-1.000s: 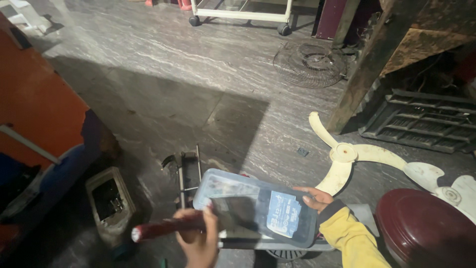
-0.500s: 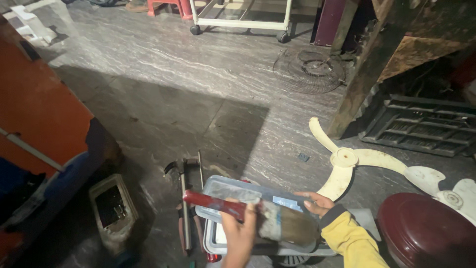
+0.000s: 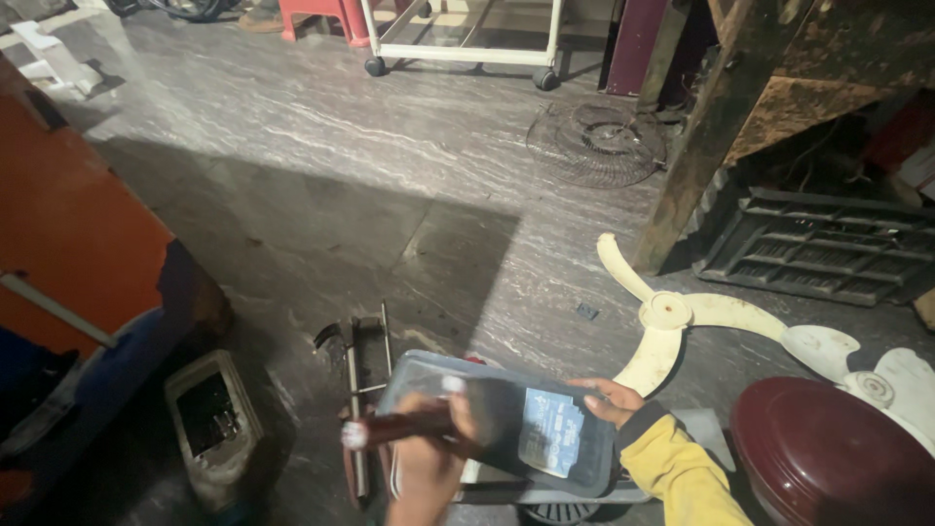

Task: The person repairs a solar LED light fixture by connecting wires, using a hammer to break the plastic cover, and reassembling the unit.

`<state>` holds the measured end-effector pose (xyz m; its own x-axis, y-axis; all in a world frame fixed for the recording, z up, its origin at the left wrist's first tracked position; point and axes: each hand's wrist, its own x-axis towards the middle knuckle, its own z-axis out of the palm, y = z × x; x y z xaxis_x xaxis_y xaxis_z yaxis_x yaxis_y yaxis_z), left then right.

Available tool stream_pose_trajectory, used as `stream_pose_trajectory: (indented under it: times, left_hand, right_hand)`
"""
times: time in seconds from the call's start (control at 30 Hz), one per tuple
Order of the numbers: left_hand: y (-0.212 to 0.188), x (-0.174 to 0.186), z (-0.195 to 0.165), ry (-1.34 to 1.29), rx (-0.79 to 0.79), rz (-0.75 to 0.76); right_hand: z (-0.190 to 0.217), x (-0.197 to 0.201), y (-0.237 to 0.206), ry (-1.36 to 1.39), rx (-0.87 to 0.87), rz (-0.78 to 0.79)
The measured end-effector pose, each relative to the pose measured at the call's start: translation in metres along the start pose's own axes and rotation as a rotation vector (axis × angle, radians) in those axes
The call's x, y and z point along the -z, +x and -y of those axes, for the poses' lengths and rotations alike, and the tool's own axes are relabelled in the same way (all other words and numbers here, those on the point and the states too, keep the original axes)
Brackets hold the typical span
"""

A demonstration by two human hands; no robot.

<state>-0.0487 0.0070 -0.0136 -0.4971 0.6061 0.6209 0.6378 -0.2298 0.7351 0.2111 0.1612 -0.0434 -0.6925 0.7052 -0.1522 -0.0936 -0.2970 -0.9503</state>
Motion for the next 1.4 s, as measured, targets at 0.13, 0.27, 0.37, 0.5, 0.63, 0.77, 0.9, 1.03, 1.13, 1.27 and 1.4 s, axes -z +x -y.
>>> stream_pose_trajectory:
  times: [0.13, 0.27, 0.37, 0.5, 0.63, 0.77, 0.9, 1.03, 1.13, 1.27, 1.4]
  left_hand:
    - [-0.036, -0.052, -0.011, -0.431, 0.217, 0.062]
    - [-0.02, -0.047, 0.007, -0.387, 0.451, 0.006]
    - [0.012, 0.004, 0.022, 0.108, 0.428, 0.04]
    - [0.057, 0.049, 0.034, 0.496, -0.061, 0.198]
    - [0.045, 0.031, 0.036, 0.259, -0.457, 0.28]
    - [-0.019, -0.022, 0.025, 0.126, -0.159, 0.591]
    - [-0.022, -0.047, 0.03, -0.519, 0.402, -0.14]
    - [0.005, -0.018, 0.041, -0.201, 0.337, -0.141]
    - [0.024, 0.014, 0.046, 0.049, 0.117, -0.097]
    - [0.031, 0.023, 0.044, -0.041, 0.532, 0.209]
    - [0.001, -0.018, 0.005, 0.032, 0.076, 0.316]
  right_hand:
    - [0.004, -0.003, -0.001, -0.208, 0.074, -0.011]
    - [0.005, -0.006, -0.001, -0.228, 0.091, -0.013]
    - [0.005, -0.011, -0.002, -0.016, 0.018, 0.017]
    - [0.011, -0.016, -0.003, -0.015, 0.034, 0.027]
    - [0.015, -0.017, 0.0, -0.071, 0.045, 0.025]
    - [0.016, -0.017, -0.001, -0.22, 0.101, 0.006]
    - [0.016, -0.016, -0.003, -0.148, 0.007, 0.032]
    - [0.021, -0.025, -0.009, -0.088, 0.028, 0.025]
    - [0.023, -0.028, -0.012, 0.0, -0.029, -0.005]
    - [0.02, -0.024, -0.011, -0.084, 0.007, -0.003]
    - [0.021, -0.018, 0.001, -0.313, 0.116, 0.023]
